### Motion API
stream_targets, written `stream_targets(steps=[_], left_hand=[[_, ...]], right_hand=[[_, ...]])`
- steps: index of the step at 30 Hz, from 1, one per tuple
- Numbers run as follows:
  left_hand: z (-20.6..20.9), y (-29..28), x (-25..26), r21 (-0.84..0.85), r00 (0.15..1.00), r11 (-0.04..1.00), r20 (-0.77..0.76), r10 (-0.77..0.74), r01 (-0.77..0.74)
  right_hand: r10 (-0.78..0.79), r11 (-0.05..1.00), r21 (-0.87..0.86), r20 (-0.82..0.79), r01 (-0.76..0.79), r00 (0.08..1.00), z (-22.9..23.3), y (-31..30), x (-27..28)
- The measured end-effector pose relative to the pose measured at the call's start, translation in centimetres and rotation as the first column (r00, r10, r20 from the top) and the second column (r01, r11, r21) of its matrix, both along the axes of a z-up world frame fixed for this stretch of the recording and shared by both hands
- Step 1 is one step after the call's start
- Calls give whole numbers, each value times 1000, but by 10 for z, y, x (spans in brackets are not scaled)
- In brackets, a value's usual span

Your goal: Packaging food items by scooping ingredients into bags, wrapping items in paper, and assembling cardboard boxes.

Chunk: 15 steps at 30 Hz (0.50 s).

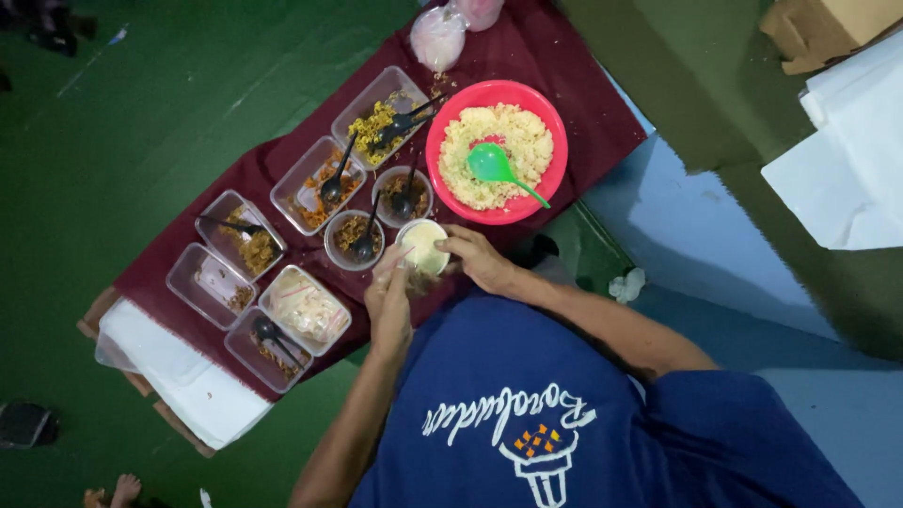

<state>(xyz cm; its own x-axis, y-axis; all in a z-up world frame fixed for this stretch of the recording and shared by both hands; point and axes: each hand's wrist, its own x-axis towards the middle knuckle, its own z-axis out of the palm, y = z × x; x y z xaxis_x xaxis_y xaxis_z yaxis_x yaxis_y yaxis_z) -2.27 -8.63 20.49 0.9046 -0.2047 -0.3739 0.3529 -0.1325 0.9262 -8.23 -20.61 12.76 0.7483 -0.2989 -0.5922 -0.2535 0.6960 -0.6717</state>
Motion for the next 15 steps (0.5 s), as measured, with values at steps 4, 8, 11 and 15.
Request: stream_targets(steps=[4, 8, 11, 15], left_hand=[[-8, 1, 2, -42, 973, 992, 202, -111, 121], [21, -19, 1, -22, 952, 984, 258, -165, 176], [39, -31, -1, 8, 939, 970, 249, -236, 242], [36, -52, -7, -43, 906, 943, 293, -304, 330]], right_hand=[[-109, 993, 52, 130, 103, 985, 9, -8, 2], [-159, 987, 46, 199, 153, 967, -16, -16, -1], [-223, 975, 46, 247, 218, 943, -50, -27, -11], [-319, 947, 120, 267, 297, 909, -41, -44, -30]])
